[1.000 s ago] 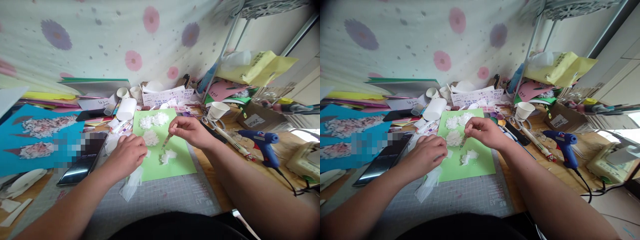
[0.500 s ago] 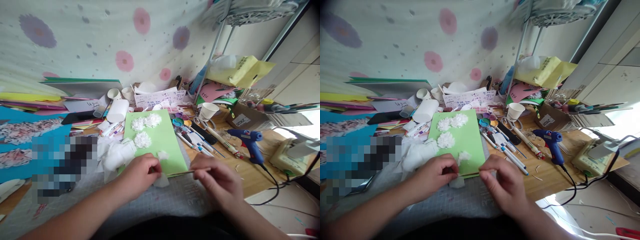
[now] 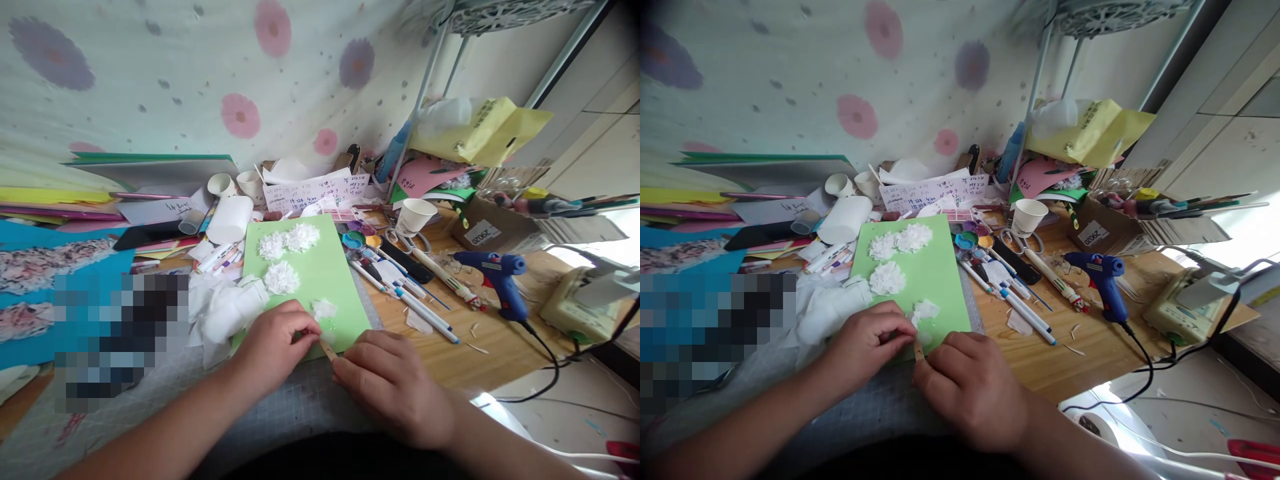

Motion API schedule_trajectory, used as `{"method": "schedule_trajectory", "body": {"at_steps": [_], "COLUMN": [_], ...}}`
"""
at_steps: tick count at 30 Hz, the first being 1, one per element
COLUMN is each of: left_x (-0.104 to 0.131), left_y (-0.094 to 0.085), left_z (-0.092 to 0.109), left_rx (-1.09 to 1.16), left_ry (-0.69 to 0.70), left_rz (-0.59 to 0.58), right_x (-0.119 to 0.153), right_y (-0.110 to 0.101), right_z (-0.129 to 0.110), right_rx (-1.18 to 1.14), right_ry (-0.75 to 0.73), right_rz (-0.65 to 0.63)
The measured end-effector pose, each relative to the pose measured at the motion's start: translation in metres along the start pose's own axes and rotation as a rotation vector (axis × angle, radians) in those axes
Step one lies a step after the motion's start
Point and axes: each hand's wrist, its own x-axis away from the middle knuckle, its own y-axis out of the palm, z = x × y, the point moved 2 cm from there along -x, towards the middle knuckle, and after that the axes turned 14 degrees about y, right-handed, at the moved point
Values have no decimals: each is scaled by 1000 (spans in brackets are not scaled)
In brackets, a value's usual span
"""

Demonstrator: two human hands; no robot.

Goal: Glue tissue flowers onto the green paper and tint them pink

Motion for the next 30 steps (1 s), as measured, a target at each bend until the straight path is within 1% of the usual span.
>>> {"method": "schedule_trajectory", "body": {"at_steps": [4,9,17,20,22,24,27,29,30], "left_x": [0,1,2,3,3,4,5,5,5], "left_y": [1,1,2,1,-1,-5,-13,-21,-26], "left_z": [1,1,-1,-3,-4,-5,-4,-3,-2], "left_rx": [-34,-77,-185,-205,-212,-213,-217,-232,-247], "left_ry": [0,6,10,4,-5,-18,-40,-49,-51], "left_rz": [17,-1,-52,-64,-63,-60,-51,-39,-28], "right_x": [-4,-6,-7,-7,-6,-2,5,8,9], "right_y": [0,3,8,7,4,1,-2,-1,-1], "right_z": [-5,-8,-8,-8,-8,-7,0,3,4], "right_rx": [80,126,104,103,82,43,-10,-32,-42], "right_ry": [-36,-49,-77,-86,-105,-100,-16,24,25], "right_rz": [-15,-20,-84,-81,-43,40,179,219,218]}}
